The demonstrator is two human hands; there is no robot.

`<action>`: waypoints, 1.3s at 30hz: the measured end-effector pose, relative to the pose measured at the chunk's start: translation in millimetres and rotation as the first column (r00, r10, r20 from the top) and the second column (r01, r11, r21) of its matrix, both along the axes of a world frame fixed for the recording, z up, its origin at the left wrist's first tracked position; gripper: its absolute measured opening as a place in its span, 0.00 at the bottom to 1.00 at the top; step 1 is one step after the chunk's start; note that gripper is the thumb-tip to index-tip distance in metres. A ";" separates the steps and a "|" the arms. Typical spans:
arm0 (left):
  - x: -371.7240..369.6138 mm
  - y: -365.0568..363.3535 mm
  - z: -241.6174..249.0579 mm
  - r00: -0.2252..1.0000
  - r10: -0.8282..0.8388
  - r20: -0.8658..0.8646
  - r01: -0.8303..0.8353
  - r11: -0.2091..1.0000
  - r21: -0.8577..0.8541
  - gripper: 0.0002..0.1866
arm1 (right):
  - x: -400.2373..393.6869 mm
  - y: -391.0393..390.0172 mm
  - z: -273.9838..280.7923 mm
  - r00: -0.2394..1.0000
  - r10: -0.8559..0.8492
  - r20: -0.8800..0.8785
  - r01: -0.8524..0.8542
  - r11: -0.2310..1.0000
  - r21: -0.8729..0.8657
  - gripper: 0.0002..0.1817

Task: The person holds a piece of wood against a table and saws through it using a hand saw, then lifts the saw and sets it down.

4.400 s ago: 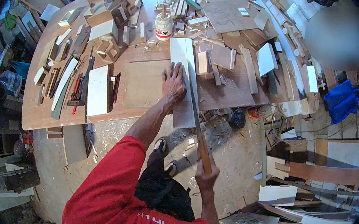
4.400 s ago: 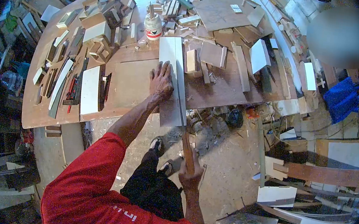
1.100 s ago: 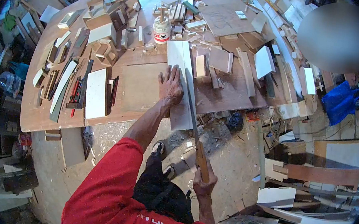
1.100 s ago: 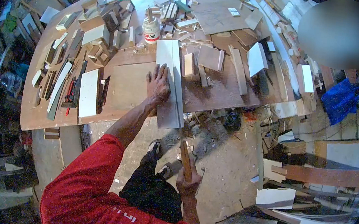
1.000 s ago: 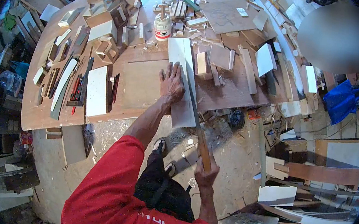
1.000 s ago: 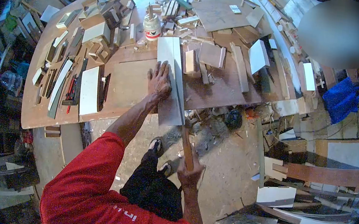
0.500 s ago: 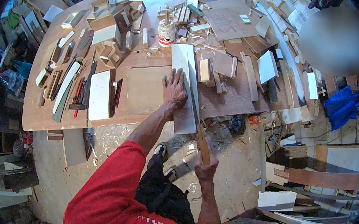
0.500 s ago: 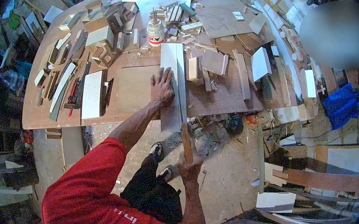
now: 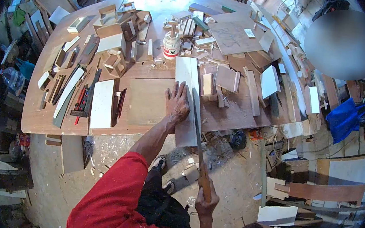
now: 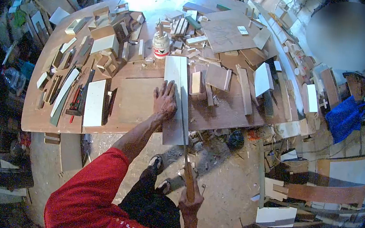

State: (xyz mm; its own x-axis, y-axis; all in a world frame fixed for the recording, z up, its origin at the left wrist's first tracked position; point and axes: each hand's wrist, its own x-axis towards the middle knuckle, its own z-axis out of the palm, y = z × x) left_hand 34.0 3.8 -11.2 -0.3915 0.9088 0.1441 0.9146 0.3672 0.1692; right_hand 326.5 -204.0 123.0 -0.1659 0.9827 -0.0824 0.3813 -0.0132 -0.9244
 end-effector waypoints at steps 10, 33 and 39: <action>5.2 -1.3 11.3 0.996 -0.034 0.083 0.027 0.996 0.088 0.39 | 0.7 9.3 -36.5 0.990 0.012 0.139 -0.039 0.980 0.196 0.21; 3.2 -2.6 7.0 0.993 -0.045 0.108 0.033 0.994 0.108 0.39 | 17.3 -0.6 13.5 0.991 0.052 0.126 -0.043 0.996 -0.079 0.25; 4.6 -0.7 -0.2 0.994 -0.057 0.094 0.045 0.991 0.126 0.41 | 17.3 -4.3 13.3 0.990 0.038 0.134 -0.027 0.996 -0.084 0.25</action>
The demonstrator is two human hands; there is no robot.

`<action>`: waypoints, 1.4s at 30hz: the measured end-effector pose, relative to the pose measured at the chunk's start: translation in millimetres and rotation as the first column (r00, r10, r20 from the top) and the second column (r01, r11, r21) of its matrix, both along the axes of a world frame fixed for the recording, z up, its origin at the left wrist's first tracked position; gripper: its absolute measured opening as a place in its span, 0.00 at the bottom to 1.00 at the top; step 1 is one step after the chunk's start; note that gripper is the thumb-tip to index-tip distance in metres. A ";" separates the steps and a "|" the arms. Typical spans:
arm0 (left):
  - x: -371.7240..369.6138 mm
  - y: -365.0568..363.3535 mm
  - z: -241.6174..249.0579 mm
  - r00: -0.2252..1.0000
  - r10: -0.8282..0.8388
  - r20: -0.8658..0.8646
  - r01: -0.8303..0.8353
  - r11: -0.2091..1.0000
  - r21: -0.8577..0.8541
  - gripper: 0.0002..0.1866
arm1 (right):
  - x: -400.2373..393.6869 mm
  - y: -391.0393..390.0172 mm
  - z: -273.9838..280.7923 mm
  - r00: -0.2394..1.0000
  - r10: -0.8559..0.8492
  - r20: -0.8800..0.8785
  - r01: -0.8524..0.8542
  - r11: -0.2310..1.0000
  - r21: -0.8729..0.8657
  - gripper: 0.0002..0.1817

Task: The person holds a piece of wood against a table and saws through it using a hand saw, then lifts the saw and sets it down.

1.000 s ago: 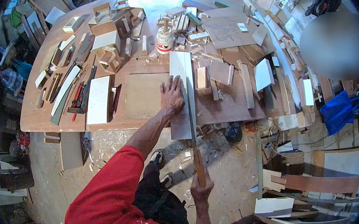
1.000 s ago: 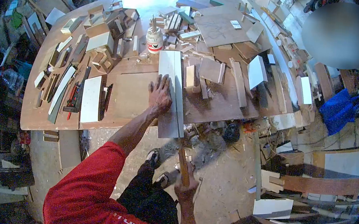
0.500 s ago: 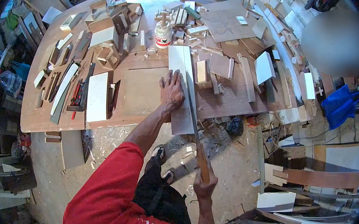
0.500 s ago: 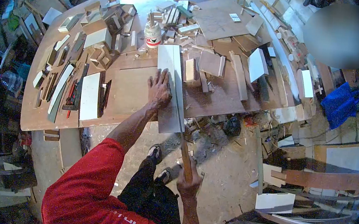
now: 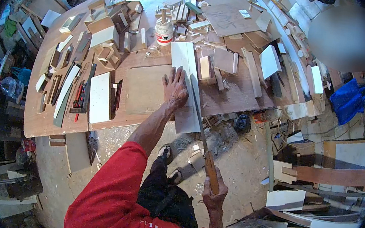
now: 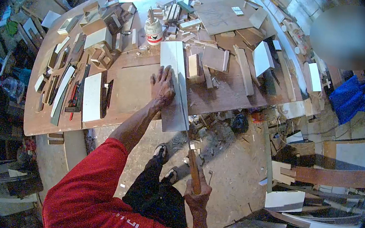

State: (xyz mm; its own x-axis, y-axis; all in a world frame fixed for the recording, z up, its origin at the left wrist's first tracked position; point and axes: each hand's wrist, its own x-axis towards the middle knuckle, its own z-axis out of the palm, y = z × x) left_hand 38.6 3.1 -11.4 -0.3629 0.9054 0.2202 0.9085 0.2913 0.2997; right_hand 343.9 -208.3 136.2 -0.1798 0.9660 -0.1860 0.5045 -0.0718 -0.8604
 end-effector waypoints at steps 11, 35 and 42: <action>-3.9 -3.6 9.3 0.999 -0.041 0.001 0.041 0.999 -0.035 0.32 | -33.8 55.9 -1.6 0.996 0.054 0.072 -0.053 0.999 -0.012 0.21; 0.9 -9.9 -2.2 0.993 0.078 -0.089 -0.085 0.994 -0.074 0.32 | -48.0 47.9 -29.3 0.997 0.007 -0.074 0.007 0.983 0.183 0.20; 7.2 -19.5 -2.9 0.998 0.067 -0.023 -0.065 0.996 0.062 0.34 | -34.2 56.4 -11.3 0.997 0.071 -0.015 -0.072 0.997 -0.010 0.20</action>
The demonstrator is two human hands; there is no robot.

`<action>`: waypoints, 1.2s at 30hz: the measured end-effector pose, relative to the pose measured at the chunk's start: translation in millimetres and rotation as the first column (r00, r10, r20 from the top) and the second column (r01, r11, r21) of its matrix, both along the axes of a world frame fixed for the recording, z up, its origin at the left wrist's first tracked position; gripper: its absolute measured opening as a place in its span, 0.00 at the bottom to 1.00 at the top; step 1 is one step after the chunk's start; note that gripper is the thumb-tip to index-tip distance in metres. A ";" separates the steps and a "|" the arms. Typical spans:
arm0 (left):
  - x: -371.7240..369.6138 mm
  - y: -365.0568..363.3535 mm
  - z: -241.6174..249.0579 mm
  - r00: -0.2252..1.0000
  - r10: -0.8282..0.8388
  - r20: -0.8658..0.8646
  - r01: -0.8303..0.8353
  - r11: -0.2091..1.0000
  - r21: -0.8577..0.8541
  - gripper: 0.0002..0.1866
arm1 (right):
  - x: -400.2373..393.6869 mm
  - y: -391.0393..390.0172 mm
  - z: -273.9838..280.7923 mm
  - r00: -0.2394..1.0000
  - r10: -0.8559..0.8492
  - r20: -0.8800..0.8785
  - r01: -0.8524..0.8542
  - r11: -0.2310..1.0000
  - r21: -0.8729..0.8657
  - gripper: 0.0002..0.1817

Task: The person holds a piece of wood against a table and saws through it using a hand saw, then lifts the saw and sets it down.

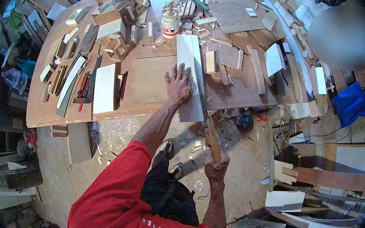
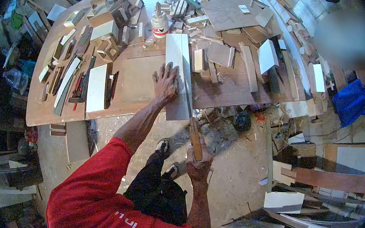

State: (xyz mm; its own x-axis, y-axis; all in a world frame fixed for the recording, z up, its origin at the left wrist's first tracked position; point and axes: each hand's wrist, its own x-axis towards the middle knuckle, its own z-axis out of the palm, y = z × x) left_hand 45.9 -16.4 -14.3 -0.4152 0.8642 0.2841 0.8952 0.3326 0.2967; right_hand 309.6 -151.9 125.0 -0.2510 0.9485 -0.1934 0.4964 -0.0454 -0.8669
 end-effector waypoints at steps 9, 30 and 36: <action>-0.7 7.8 -4.8 0.999 -0.022 -0.048 0.012 0.978 -0.206 0.38 | 19.8 -31.3 6.2 0.994 -0.086 -0.062 0.092 0.991 0.101 0.21; -2.0 0.1 1.3 0.994 -0.111 0.018 0.111 0.994 -0.018 0.41 | -0.8 6.1 -26.8 0.999 0.009 -0.031 -0.001 0.965 0.263 0.24; -3.3 7.4 2.5 0.997 -0.067 0.024 0.068 0.997 -0.029 0.37 | 5.1 -23.1 -26.6 0.995 -0.054 -0.089 0.069 0.983 0.173 0.18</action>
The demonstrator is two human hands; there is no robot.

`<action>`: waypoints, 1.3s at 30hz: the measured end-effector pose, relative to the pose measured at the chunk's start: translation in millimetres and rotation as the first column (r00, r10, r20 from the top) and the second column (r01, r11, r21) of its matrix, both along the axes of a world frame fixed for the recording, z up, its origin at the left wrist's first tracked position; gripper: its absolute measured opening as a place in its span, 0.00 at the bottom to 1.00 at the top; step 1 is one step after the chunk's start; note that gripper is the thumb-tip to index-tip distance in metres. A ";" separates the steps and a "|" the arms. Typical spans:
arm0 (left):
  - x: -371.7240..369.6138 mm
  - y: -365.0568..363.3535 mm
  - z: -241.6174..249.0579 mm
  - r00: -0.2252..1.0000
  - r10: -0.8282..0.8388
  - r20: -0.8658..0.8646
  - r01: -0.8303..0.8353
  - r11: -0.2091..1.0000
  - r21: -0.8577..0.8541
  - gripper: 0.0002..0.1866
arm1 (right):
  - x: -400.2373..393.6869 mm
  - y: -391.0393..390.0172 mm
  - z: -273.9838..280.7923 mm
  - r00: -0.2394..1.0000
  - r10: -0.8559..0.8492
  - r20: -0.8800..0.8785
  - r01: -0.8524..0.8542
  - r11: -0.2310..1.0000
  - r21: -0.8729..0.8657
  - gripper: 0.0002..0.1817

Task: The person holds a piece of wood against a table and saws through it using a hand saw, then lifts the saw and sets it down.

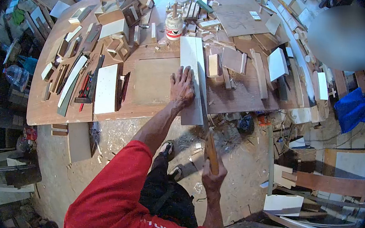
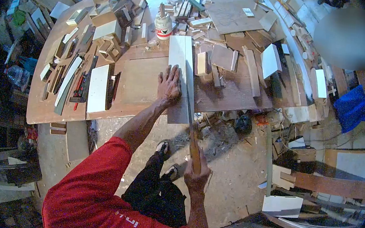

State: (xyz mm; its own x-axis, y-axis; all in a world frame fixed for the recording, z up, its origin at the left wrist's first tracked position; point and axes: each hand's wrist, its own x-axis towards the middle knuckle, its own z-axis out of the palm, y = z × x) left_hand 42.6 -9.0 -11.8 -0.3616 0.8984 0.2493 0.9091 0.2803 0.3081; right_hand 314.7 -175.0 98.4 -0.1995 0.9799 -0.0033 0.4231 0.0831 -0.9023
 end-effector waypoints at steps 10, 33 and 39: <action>0.8 -1.0 -3.1 1.000 -0.006 0.020 0.006 1.000 0.027 0.36 | 1.2 -5.5 -11.3 0.998 0.002 0.055 -0.010 0.988 0.152 0.20; 1.3 -2.9 -0.8 0.999 0.029 -0.043 -0.032 0.995 -0.091 0.36 | 6.2 -23.4 14.0 0.998 -0.055 -0.017 0.055 0.998 -0.006 0.20; 2.7 -4.5 8.3 1.000 -0.021 -0.003 0.021 0.999 -0.036 0.35 | -7.2 5.8 23.5 0.996 0.025 0.083 -0.029 0.998 0.048 0.25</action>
State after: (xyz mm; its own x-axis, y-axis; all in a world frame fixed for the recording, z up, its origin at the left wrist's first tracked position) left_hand 45.3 -13.5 -3.4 -0.3418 0.9142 0.2179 0.9159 0.2720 0.2953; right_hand 307.5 -169.3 122.0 -0.2265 0.9736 0.0267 0.4930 0.1382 -0.8590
